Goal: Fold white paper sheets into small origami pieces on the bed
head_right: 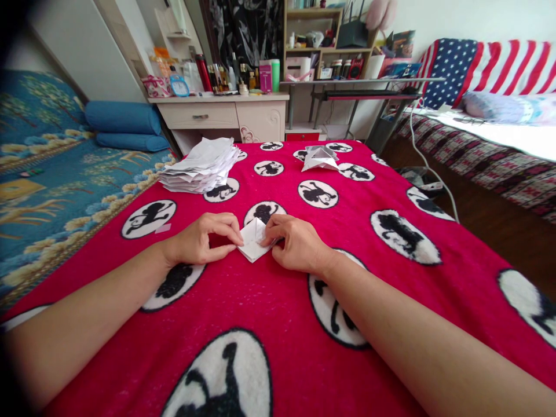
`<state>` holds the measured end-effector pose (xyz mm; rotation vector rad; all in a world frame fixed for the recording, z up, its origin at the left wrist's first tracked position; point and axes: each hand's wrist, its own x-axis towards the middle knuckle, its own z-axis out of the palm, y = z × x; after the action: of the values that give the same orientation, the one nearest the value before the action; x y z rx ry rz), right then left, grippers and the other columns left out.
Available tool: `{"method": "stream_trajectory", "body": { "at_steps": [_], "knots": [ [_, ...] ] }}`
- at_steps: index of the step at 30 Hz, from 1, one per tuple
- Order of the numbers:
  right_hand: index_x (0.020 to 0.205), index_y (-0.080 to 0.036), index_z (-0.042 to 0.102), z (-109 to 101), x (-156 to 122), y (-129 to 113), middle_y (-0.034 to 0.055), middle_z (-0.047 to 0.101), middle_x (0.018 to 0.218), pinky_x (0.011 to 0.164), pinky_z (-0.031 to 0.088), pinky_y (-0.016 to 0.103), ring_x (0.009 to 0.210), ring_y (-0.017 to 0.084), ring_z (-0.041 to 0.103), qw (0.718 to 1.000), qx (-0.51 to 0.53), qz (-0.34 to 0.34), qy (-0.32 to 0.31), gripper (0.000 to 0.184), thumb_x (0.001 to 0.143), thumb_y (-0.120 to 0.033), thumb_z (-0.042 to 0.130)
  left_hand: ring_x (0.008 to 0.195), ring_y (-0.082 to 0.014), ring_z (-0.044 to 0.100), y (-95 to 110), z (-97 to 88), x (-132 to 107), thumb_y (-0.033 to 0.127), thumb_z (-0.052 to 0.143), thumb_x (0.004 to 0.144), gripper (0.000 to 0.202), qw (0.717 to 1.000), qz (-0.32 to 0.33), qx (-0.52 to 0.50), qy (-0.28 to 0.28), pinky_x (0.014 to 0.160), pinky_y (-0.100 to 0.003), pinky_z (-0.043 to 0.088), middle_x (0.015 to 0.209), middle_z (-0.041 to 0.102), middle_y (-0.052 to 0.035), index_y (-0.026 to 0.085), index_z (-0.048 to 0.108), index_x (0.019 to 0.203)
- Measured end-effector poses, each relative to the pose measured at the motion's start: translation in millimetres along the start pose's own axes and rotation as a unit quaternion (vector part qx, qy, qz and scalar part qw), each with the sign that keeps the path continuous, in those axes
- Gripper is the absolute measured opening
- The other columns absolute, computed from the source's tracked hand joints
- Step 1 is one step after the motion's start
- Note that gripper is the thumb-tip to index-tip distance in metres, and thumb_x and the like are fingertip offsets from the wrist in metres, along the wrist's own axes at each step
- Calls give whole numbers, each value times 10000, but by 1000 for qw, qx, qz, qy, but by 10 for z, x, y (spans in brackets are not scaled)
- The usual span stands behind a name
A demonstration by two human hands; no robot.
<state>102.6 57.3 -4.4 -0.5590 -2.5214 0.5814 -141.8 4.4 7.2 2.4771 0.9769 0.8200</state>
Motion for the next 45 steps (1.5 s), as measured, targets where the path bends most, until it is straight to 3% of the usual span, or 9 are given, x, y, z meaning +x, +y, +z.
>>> {"method": "stream_trajectory", "body": {
  "at_steps": [4,11,18,22,30,34,37,41,45],
  "knots": [
    [859,-168,702,-19,-11,-2,45,648,933,766,463,253,866,164,602,1000,19,3,-8,322,638,-10,529,786,-151,585,-33,-42,-11,264,704,748,177,999,-22,24,-16,732,-263,457,837,637,-68,155,705,887],
    [934,-181,679,-20,9,-17,31,651,916,681,439,242,782,149,583,998,33,44,-15,337,656,-41,550,811,-152,590,-26,-34,-2,277,683,767,216,999,-39,12,-20,756,-258,459,886,640,-74,144,675,937],
    [1008,-165,685,-57,42,-32,26,671,850,611,414,230,701,128,572,989,98,113,-3,267,751,-167,610,777,-140,598,-62,-17,-7,308,657,797,212,997,-76,-13,7,719,-238,454,865,662,-66,134,682,916],
    [1032,-160,683,-16,71,17,27,685,847,610,402,239,696,129,566,985,104,133,35,258,805,-194,567,732,-132,608,-110,82,5,281,619,822,184,988,-140,-20,68,686,-231,454,820,681,-54,130,692,897],
    [870,-156,685,68,105,101,14,673,762,600,414,252,661,142,568,965,183,176,65,162,770,-216,573,643,-104,560,-52,125,33,349,611,828,387,979,-180,-30,92,601,-207,443,778,634,-8,164,601,1169],
    [821,-148,651,78,128,135,22,671,754,607,434,254,657,145,584,919,290,232,130,162,719,-274,635,954,-187,596,-3,98,38,428,747,699,655,991,-105,-5,86,820,-293,494,1140,612,-83,222,534,1284],
    [838,-151,635,79,146,122,19,667,747,584,423,243,639,136,580,900,325,250,148,202,695,-289,670,1180,-241,512,6,132,64,374,768,690,593,991,-52,42,118,1008,-381,416,1303,530,-100,255,590,1244],
    [900,-157,620,49,140,49,10,642,721,545,396,230,603,121,546,899,345,237,129,268,725,-348,685,1033,-192,603,36,203,121,268,616,843,193,986,-42,29,162,950,-336,448,1086,677,-70,242,731,995],
    [895,-159,640,12,111,-23,2,574,658,509,364,219,576,105,499,899,361,199,150,396,855,-534,519,754,-172,647,87,240,155,333,627,826,214,954,-180,-36,239,719,-265,495,821,728,-39,160,744,873]
  ]
}}
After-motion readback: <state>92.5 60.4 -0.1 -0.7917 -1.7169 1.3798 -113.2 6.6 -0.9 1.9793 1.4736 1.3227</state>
